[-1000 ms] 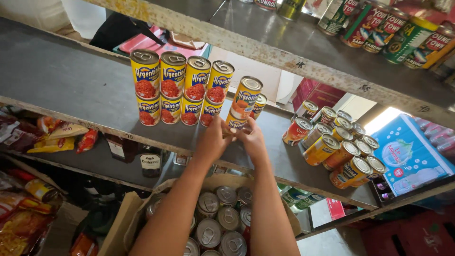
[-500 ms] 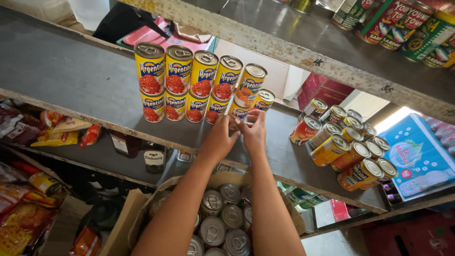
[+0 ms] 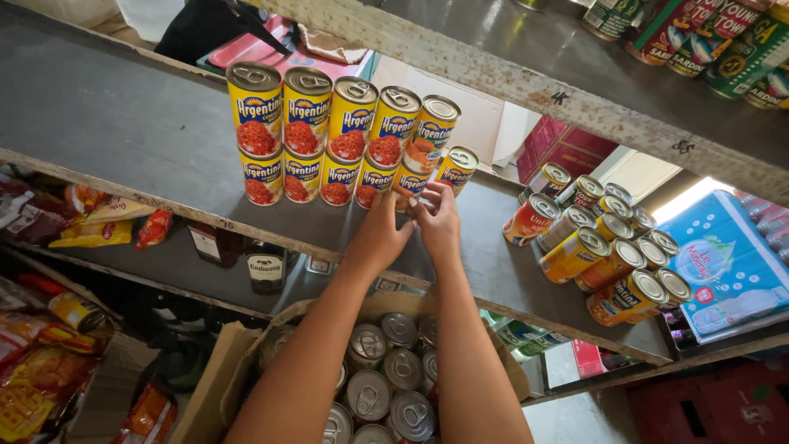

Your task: The person takes cans of corned beef from a cardboard box and places them onto a metal shelf. They arrange the cans in neat rows, stacking them vertically to create columns. The person handles the cans by hand, organizing them alongside other existing stock on the shelf.

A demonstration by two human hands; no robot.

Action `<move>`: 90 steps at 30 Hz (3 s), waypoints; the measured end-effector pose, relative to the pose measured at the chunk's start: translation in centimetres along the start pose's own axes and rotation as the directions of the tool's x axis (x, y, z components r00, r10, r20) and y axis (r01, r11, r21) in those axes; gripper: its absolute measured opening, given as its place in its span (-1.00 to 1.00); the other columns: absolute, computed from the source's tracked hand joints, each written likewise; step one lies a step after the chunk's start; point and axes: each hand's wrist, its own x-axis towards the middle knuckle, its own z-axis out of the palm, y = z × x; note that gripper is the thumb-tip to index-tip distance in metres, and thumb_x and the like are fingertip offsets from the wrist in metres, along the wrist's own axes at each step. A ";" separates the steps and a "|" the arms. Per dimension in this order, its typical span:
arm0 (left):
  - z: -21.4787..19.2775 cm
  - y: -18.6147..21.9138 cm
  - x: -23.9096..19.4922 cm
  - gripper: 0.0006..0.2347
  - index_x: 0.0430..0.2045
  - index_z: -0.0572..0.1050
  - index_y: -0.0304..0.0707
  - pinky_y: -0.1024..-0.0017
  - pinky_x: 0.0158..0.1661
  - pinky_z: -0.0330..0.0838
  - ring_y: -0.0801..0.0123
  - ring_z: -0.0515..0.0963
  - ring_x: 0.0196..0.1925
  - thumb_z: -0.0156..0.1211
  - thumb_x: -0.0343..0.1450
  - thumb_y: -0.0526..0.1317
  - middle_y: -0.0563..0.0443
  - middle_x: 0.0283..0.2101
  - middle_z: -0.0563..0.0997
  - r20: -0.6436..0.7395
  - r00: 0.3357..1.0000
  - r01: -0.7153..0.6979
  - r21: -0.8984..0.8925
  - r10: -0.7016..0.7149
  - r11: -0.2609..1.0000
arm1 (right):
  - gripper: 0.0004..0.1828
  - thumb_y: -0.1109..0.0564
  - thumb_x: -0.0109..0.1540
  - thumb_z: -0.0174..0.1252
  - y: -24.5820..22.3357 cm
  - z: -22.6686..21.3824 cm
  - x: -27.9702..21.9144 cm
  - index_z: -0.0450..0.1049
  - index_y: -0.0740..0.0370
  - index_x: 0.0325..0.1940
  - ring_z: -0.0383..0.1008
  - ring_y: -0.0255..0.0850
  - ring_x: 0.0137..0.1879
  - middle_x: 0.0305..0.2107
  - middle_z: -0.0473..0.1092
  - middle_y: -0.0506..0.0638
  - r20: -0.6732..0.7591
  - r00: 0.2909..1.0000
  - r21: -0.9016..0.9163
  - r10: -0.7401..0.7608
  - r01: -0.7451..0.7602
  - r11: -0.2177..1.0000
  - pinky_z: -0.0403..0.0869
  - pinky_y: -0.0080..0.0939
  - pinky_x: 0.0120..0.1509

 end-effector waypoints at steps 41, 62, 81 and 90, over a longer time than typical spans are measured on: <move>-0.3 0.7 -0.6 -0.54 0.17 0.31 -0.39 0.13 0.20 0.37 -0.08 0.51 0.24 0.30 0.44 -0.16 -0.35 0.15 0.52 0.121 0.990 -0.079 0.086 0.068 0.993 | -0.47 0.09 0.07 0.48 -5.7 -7.0 -0.2 0.49 0.27 0.07 0.65 -0.13 -0.07 -0.21 0.60 0.11 0.028 0.981 -0.554 -0.192 0.176 0.814 0.57 -0.13 0.01; 2.4 4.7 -1.6 -0.44 0.11 0.21 -0.28 0.05 -0.10 0.50 -0.14 0.65 -0.02 0.39 0.32 -0.10 -0.34 -0.07 0.61 0.289 0.947 0.126 0.061 -0.139 0.990 | -0.37 0.12 0.05 0.37 -13.8 -25.9 -6.2 0.40 0.32 0.17 0.29 0.36 0.22 0.09 0.34 0.42 0.106 0.983 -0.981 -0.151 0.128 0.143 0.31 0.21 0.29; 1.2 3.8 -1.8 -0.48 0.10 0.21 -0.25 -0.05 -0.12 0.45 -0.33 0.56 0.04 0.38 0.33 -0.21 -0.44 -0.03 0.58 0.293 0.953 0.043 0.114 -0.075 0.993 | -0.10 -0.41 -0.03 0.27 -17.8 -25.3 -3.8 0.39 0.24 0.18 0.62 0.08 -0.01 -0.15 0.57 0.25 -0.050 0.901 -0.994 0.430 -0.086 0.063 0.52 0.06 0.03; 1.0 4.4 -1.9 -0.46 0.15 0.23 -0.24 0.01 -0.05 0.47 -0.24 0.58 0.07 0.37 0.32 -0.22 -0.40 0.00 0.59 0.305 0.943 0.113 0.085 -0.134 0.990 | -0.09 -0.21 -0.11 0.45 -19.5 -22.9 -4.6 0.35 0.35 0.16 0.65 0.09 -0.16 -0.22 0.55 0.28 -0.020 0.868 -0.990 0.496 -0.088 0.113 0.59 0.06 -0.08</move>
